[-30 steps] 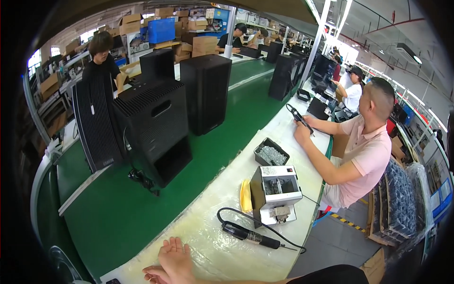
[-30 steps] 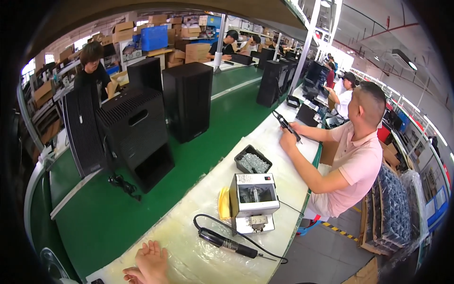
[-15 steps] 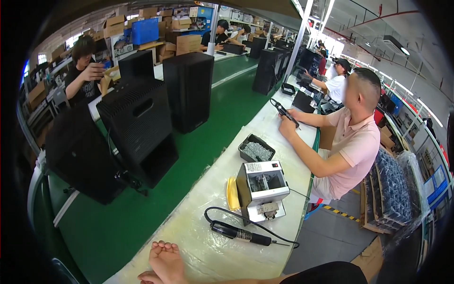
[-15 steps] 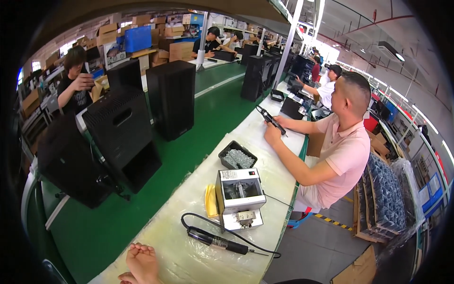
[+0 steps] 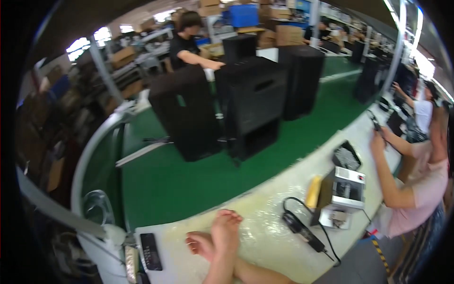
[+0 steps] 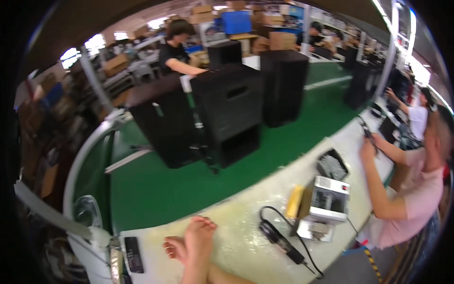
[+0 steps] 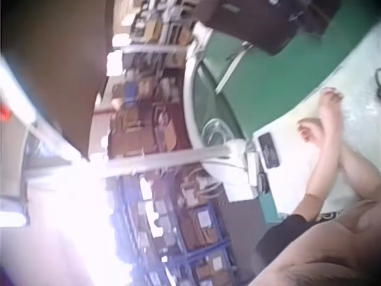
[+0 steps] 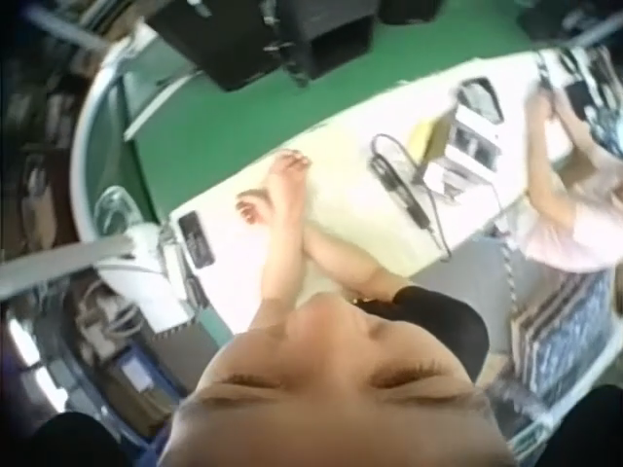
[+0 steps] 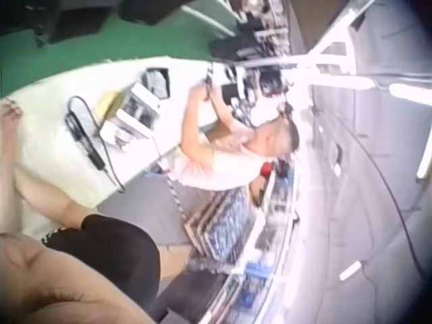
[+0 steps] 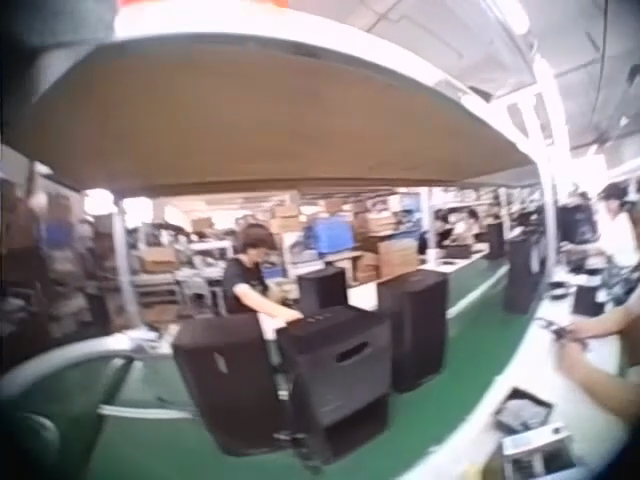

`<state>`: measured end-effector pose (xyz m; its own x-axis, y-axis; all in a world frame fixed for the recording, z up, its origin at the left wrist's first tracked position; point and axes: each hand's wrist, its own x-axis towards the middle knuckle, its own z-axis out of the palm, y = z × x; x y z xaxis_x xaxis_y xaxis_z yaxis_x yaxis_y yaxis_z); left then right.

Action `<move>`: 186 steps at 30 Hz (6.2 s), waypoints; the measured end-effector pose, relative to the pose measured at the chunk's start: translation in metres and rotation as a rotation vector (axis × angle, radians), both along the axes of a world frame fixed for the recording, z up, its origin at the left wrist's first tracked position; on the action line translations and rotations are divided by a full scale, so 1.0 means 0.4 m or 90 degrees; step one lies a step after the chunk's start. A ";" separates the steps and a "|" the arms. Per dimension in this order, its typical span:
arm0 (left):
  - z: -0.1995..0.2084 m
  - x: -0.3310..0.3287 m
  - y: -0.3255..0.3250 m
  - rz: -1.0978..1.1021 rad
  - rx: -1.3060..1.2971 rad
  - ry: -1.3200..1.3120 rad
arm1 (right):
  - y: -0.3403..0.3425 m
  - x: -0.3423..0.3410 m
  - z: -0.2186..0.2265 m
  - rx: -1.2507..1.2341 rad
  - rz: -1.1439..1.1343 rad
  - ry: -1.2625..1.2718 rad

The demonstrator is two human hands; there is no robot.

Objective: The person takes device housings from a conveyor belt, drives screws into them using an electric screwdriver, and places the assembled units back onto the conveyor belt.

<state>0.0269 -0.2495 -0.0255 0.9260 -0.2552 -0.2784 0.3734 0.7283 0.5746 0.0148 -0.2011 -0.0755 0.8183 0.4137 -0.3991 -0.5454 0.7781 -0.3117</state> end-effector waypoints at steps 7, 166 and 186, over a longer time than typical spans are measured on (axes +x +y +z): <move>0.057 0.039 -0.057 -0.004 0.328 -0.134 | -0.039 0.021 -0.035 0.075 0.009 0.036; 0.334 -0.212 0.037 -0.184 1.082 -0.957 | -0.396 -0.211 0.677 -0.781 -0.684 -0.798; 0.358 -0.233 0.061 -0.183 1.028 -0.959 | -0.752 -0.455 0.415 -1.014 -0.934 -0.482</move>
